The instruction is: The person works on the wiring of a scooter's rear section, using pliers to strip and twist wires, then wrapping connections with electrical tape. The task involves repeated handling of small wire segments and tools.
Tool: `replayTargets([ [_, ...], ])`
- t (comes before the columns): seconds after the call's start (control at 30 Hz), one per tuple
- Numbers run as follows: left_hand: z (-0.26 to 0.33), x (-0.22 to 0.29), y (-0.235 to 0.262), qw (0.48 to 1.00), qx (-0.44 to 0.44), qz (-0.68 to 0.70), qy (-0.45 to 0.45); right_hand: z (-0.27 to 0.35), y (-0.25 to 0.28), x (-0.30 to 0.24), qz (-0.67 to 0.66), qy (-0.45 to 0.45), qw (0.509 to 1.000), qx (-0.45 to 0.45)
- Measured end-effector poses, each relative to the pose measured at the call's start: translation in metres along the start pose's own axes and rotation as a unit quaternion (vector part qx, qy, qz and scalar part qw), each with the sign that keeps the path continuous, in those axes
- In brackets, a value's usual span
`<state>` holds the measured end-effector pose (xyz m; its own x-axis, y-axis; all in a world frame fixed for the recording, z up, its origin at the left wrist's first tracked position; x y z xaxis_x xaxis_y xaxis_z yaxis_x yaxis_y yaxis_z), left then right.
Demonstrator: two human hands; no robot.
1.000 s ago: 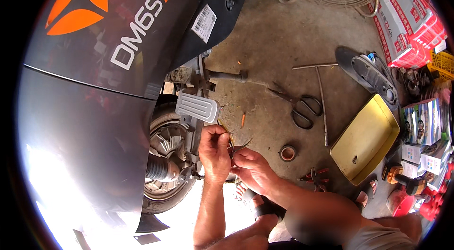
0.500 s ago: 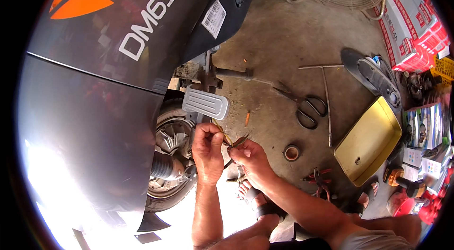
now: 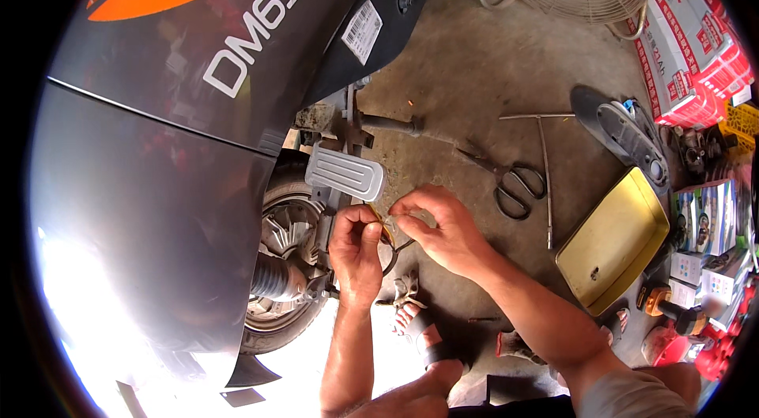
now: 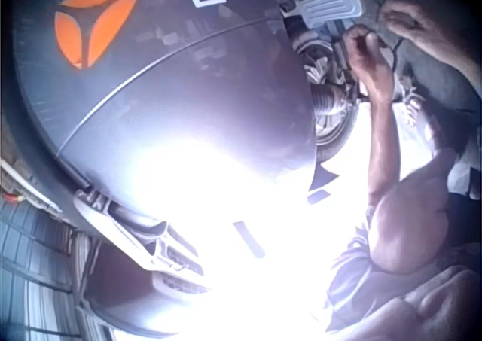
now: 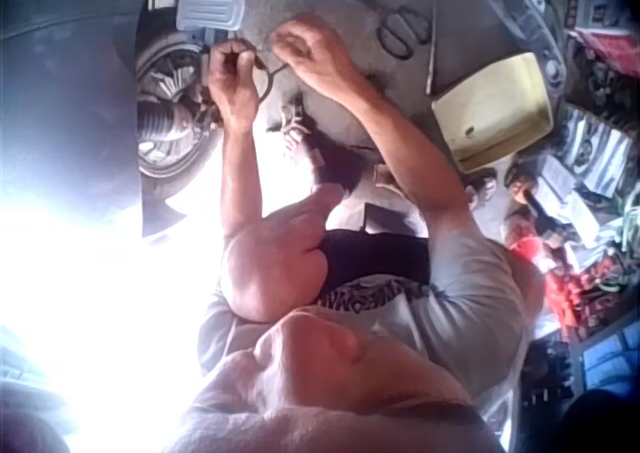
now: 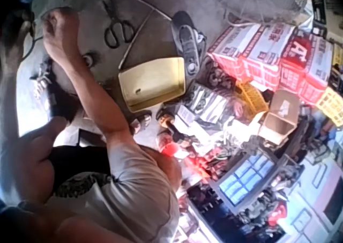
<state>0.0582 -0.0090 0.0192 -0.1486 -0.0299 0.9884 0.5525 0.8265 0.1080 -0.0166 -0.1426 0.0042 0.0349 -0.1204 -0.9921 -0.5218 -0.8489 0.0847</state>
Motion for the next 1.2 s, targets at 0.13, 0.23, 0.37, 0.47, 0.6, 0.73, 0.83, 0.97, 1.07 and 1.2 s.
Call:
replayTargets([
  [0.13, -0.002, 0.001, -0.002, 1.000, 0.003, -0.002, -0.013, -0.005, -0.009, 0.004, -0.073, -0.055, 0.992, -0.090],
  [0.23, -0.001, 0.001, -0.003, 1.000, 0.008, -0.006, -0.015, -0.005, -0.013, 0.010, -0.094, -0.076, 0.988, -0.092],
  [0.37, 0.000, 0.003, -0.005, 0.999, 0.026, -0.016, -0.029, -0.007, -0.011, 0.006, -0.073, -0.007, 0.995, -0.062],
  [0.47, 0.001, 0.002, -0.005, 0.999, 0.027, 0.008, -0.027, -0.010, -0.008, -0.001, -0.043, 0.053, 0.995, -0.066],
  [0.6, -0.001, 0.000, -0.005, 0.999, 0.017, 0.013, -0.026, -0.016, -0.002, -0.007, -0.013, 0.105, 0.991, -0.082],
  [0.73, -0.002, 0.001, -0.006, 1.000, 0.002, 0.007, -0.019, -0.023, 0.001, -0.013, 0.037, 0.138, 0.985, -0.095],
  [0.83, -0.002, 0.001, -0.004, 1.000, -0.012, -0.004, -0.014, -0.029, -0.001, -0.010, 0.034, 0.153, 0.980, -0.119],
  [0.97, -0.003, 0.002, -0.002, 1.000, -0.024, 0.014, 0.000, -0.033, -0.003, -0.013, 0.026, 0.157, 0.980, -0.123],
  [1.07, -0.004, 0.002, -0.002, 0.999, -0.028, 0.025, 0.010, -0.033, -0.004, -0.011, 0.011, 0.153, 0.981, -0.120],
  [1.2, -0.005, 0.001, 0.001, 0.999, -0.029, -0.003, 0.017, -0.030, -0.007, -0.005, 0.000, 0.146, 0.982, -0.120],
])
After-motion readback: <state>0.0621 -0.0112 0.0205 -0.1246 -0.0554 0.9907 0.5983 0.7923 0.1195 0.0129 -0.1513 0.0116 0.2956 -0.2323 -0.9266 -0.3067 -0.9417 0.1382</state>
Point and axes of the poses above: each hand's wrist, its own z-axis away from the middle knuckle, its own y-axis out of the back of the hand, x = y × z, the point moved 5 cm from there along -z, towards the middle knuckle, and after that the axes turned 2 degrees about -y, right-handed, at the moved point
